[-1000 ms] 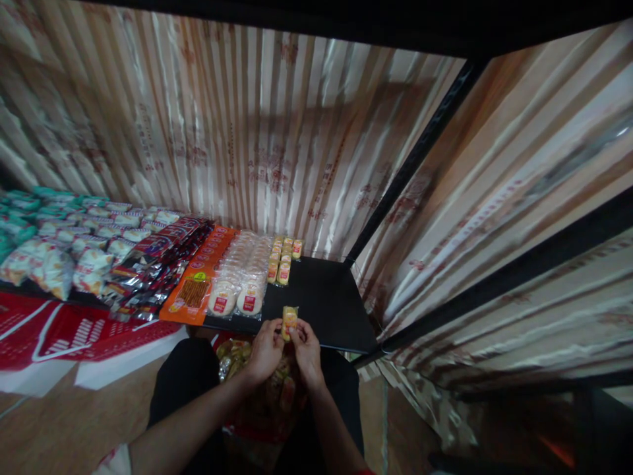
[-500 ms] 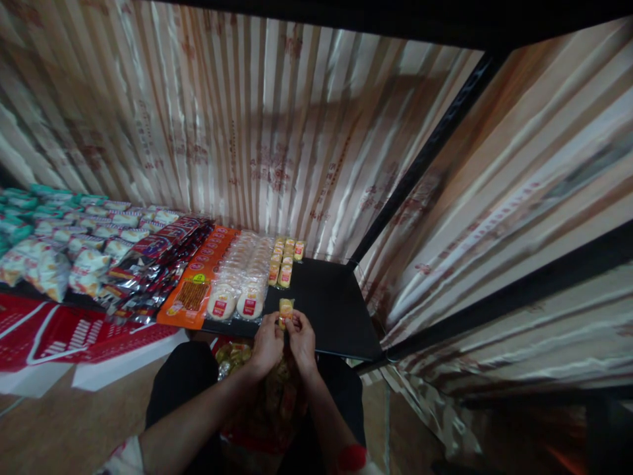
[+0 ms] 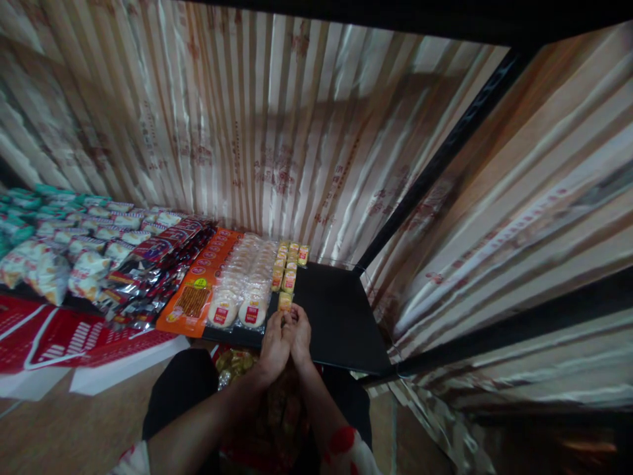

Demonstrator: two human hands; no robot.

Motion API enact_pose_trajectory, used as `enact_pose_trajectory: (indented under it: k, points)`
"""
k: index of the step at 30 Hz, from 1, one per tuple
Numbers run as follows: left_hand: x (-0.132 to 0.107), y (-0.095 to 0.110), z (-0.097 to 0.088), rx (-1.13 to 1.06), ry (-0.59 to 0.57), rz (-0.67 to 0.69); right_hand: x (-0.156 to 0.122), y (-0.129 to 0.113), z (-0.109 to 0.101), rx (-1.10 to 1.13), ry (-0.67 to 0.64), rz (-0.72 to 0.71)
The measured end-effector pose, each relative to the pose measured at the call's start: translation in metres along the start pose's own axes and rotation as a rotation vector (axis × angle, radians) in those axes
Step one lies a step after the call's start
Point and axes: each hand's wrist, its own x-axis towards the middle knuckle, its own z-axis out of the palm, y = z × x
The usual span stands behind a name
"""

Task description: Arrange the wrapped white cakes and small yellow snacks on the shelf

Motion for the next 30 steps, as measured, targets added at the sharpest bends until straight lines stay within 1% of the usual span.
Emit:
enact_pose_trajectory:
  k: [3, 5, 8, 14, 20, 24, 27, 30]
  points:
    - [0.006, -0.006, 0.005, -0.054, 0.024, 0.018, 0.007, 0.001, 0.007, 0.018, 0.001, 0.027]
    - [0.012, -0.009, 0.009, -0.079, 0.037, 0.003, 0.012, 0.001, 0.011, 0.030, 0.002, 0.028]
    - [0.019, -0.012, 0.013, -0.080, 0.030, -0.015, 0.018, 0.003, 0.016, 0.030, 0.003, 0.018]
    - [0.027, -0.016, 0.019, -0.093, 0.051, 0.002, 0.028, 0.002, 0.022, -0.007, -0.016, 0.021]
    - [0.030, -0.013, 0.018, -0.068, 0.035, 0.038, 0.033, 0.002, 0.029, -0.040, -0.004, -0.005]
    - [0.031, -0.008, 0.015, -0.083, 0.037, 0.031, 0.039, 0.002, 0.030, -0.070, -0.005, -0.008]
    - [0.032, -0.006, 0.013, -0.089, 0.033, 0.044, 0.033, 0.001, 0.032, -0.083, -0.021, -0.036]
    - [0.035, -0.005, 0.012, -0.098, 0.019, 0.059, 0.008, 0.001, 0.045, -0.050, -0.023, -0.071]
